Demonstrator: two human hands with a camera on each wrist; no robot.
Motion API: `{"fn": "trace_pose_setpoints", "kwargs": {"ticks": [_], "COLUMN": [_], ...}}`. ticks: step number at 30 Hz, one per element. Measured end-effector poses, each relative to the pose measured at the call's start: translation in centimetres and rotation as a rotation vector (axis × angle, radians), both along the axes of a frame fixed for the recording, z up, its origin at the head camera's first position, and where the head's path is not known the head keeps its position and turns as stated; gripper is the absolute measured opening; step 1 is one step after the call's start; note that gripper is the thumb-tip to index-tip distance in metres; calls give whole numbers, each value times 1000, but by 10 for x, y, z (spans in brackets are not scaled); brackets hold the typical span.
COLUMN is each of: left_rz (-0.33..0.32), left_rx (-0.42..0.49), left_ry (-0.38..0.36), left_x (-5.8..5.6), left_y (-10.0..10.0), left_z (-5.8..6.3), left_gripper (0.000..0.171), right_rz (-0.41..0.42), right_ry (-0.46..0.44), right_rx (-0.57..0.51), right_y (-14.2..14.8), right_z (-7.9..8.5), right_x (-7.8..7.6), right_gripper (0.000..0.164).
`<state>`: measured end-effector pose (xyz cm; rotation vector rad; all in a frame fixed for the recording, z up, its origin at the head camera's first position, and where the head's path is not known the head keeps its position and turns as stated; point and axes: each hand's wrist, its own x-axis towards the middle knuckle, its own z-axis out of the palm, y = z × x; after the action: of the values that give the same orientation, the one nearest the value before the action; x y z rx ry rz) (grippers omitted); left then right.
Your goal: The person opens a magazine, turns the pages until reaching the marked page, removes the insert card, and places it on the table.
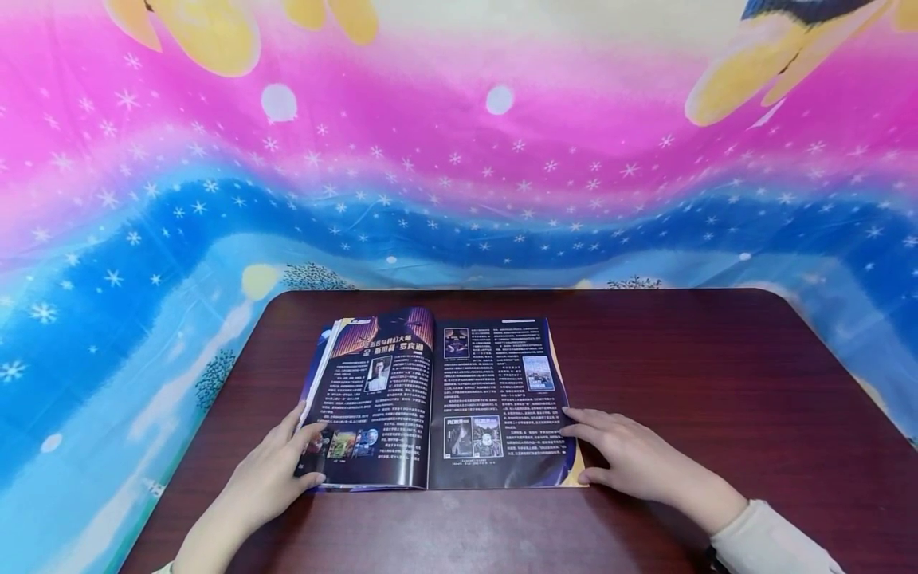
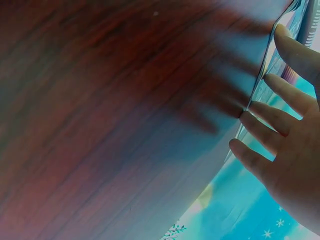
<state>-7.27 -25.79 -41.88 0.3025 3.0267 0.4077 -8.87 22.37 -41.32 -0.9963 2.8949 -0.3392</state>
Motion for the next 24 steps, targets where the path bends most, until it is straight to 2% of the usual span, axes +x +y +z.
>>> {"fn": "trace_pose_setpoints", "kwargs": {"ticks": [10,19,24], "left_rz": [-21,-18,2], "left_rx": [11,46,30], "left_ry": [-94,-113,-104], "left_x": [-5,-5,-4], "left_y": [-6,-11,-9], "left_z": [-1,-2,-1], "left_gripper": [60,61,61], "right_rz": [-1,-22,-57], "right_ry": [35,52,78], "right_rx": [1,-20,-50], "right_y": [-3,-5,-6], "right_z": [-1,1,5], "right_x": [-1,-6,-8], "right_gripper": [48,43,39]}}
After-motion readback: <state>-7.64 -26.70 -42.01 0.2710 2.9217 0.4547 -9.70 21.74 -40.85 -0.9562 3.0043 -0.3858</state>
